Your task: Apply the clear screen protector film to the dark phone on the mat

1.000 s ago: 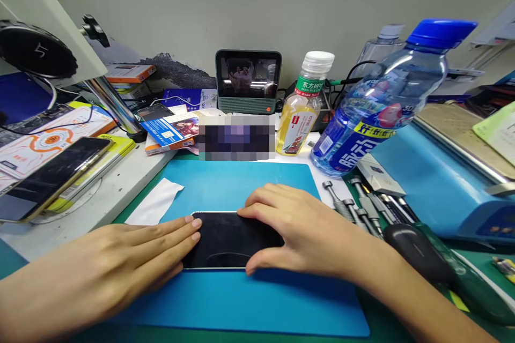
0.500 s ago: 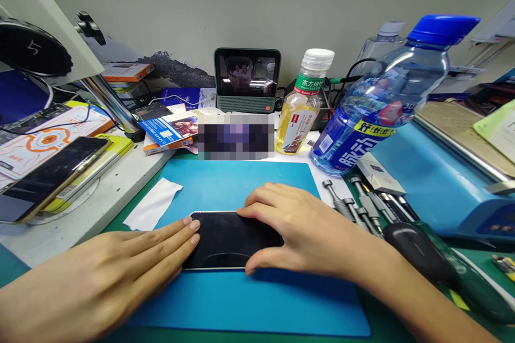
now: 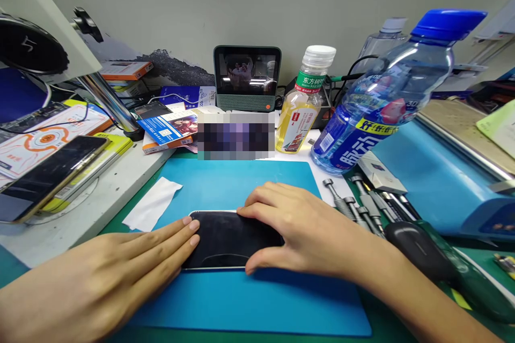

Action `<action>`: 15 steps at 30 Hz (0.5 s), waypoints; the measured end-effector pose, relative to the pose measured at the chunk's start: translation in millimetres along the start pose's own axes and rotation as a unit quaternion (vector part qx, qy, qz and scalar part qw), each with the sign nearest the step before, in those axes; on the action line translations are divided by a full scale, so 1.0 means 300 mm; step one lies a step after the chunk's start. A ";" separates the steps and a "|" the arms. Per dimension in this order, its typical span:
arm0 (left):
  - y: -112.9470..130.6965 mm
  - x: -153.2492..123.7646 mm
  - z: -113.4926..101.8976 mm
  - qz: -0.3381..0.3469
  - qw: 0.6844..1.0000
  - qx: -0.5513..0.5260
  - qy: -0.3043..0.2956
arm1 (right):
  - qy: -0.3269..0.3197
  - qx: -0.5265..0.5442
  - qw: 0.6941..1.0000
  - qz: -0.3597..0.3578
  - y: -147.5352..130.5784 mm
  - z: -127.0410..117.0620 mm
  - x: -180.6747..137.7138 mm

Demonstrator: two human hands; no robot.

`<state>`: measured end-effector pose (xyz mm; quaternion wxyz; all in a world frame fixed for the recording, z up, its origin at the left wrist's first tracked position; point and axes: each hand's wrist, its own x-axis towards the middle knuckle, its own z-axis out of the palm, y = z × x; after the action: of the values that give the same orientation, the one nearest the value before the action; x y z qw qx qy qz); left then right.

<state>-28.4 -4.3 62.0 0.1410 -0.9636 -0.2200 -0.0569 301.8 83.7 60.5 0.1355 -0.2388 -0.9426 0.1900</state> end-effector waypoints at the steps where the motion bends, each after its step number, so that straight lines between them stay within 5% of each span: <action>1: 0.000 0.000 -0.001 0.000 1.000 -0.002 0.001 | 0.000 -0.001 1.000 0.001 0.000 -0.001 0.000; 15: 0.003 -0.001 0.001 -0.004 1.000 0.000 0.012 | -0.004 -0.001 1.000 0.003 -0.002 -0.005 0.007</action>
<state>-28.3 -5.3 61.4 0.1437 -0.9619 -0.2221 -0.0688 300.3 84.8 62.4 0.1311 -0.2411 -0.9425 0.1908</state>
